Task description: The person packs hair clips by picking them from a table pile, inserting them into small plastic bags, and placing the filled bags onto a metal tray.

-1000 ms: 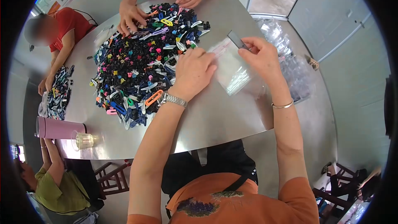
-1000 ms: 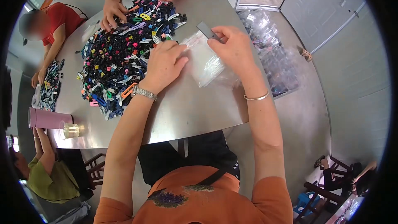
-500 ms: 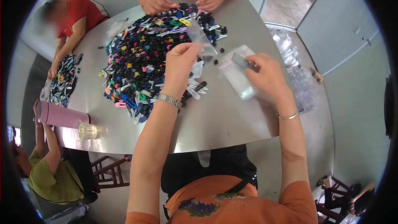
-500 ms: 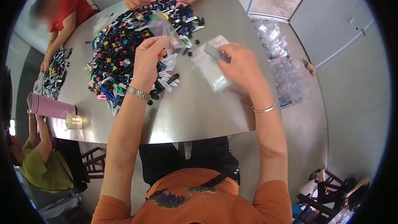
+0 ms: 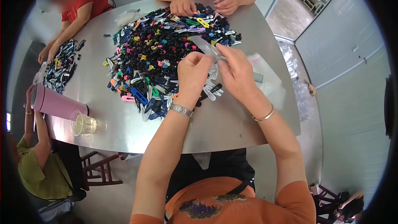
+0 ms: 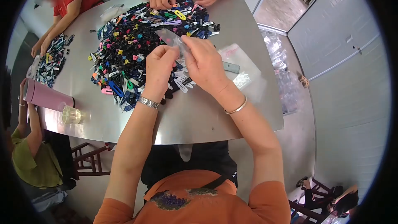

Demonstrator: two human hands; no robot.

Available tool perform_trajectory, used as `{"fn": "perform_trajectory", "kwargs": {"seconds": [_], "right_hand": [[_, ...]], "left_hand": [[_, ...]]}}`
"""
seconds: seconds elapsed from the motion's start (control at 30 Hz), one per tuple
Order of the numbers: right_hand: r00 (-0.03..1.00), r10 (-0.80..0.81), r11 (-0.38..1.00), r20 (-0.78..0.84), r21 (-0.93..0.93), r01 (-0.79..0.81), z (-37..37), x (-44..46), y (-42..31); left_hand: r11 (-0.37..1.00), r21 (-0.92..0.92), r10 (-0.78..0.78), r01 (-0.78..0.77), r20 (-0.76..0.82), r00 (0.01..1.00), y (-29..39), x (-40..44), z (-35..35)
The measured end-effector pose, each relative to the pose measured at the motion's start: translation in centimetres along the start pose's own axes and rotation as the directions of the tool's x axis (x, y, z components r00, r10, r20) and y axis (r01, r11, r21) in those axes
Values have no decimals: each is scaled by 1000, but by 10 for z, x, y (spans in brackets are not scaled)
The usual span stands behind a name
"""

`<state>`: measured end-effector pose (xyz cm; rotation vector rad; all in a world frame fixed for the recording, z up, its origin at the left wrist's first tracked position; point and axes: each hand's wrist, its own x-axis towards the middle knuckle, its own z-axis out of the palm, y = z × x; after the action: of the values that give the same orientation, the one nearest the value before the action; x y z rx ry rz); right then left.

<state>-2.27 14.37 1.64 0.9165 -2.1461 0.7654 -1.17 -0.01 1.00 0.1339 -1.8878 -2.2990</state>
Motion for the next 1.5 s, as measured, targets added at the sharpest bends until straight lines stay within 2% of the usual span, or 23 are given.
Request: {"fn": "perform_trajectory", "kwargs": {"seconds": [0.07,0.2,0.27,0.4,0.47,0.5,0.57,0.63,0.7,0.73,0.8,0.87,0.9,0.93,0.97,1.0,1.03,1.1,1.17,1.27,1.33,1.4,1.5], "right_hand": [[993,118,981,8,151,-118,4,-4,-4],[986,169,957,11,238,-167,9,-8,-1],[892,450,820,36,379,-429,12,-11,0],[855,518,726,40,507,-464,14,-19,6],[680,697,204,228,846,-493,6,-16,1],[678,701,206,222,847,-490,4,-16,2],[629,734,-4,257,928,-374,0,-14,4],[629,714,-79,308,928,-365,-3,-14,5],[631,683,-162,367,919,-359,-2,-16,4],[627,630,-189,458,874,-448,-1,-18,2],[612,563,-220,555,815,-537,5,-19,-8],[633,639,104,437,766,-634,7,-15,-22],[618,743,197,255,800,-567,11,-10,-35],[619,743,200,255,797,-569,12,-9,-31],[774,625,690,-97,532,-491,14,-7,-24],[891,315,948,-327,64,-312,13,-6,-19],[891,315,948,-327,58,-314,8,-7,-15],[981,19,969,-191,-239,-66,-2,-8,-8],[989,7,968,-151,-245,-44,-3,-10,-8],[994,30,981,-108,-187,-50,1,-13,-10],[993,69,990,-97,-118,-80,6,-14,-14],[990,118,991,-77,-52,-122,8,-13,-18],[993,63,989,-104,-124,-76,4,-13,-16]], "left_hand": [[995,99,23,-22,-8,1000,-1,3,-2],[988,156,18,-19,5,1000,-2,4,-2],[969,238,58,-67,41,997,-2,0,1],[988,118,83,-100,144,986,5,-10,7],[999,35,-12,8,108,994,9,-14,7],[999,36,-44,41,99,994,10,-14,9],[989,103,-117,102,151,981,11,-13,6],[972,173,-193,161,187,963,8,-12,10],[976,-217,12,10,100,995,0,-13,22],[978,-210,9,10,90,996,-2,-13,24],[879,-478,43,3,86,995,-3,-11,21],[874,-486,49,13,116,992,-15,-6,12],[892,-452,27,14,84,996,-14,-6,12],[907,-422,5,18,53,999,-14,-6,13],[904,-427,5,19,55,998,-14,-8,14],[871,-474,-101,130,87,991,-8,-12,14],[824,-514,-204,239,125,971,-5,-14,15],[791,-526,-250,314,190,949,-9,-13,13],[755,-531,-294,385,251,922,-13,-12,13],[596,-702,-257,388,291,922,-9,-7,12],[442,-815,-153,374,342,927,4,-9,7],[432,-826,-132,362,339,931,3,-8,4],[545,-762,-117,350,344,931,-12,-4,6]]}}
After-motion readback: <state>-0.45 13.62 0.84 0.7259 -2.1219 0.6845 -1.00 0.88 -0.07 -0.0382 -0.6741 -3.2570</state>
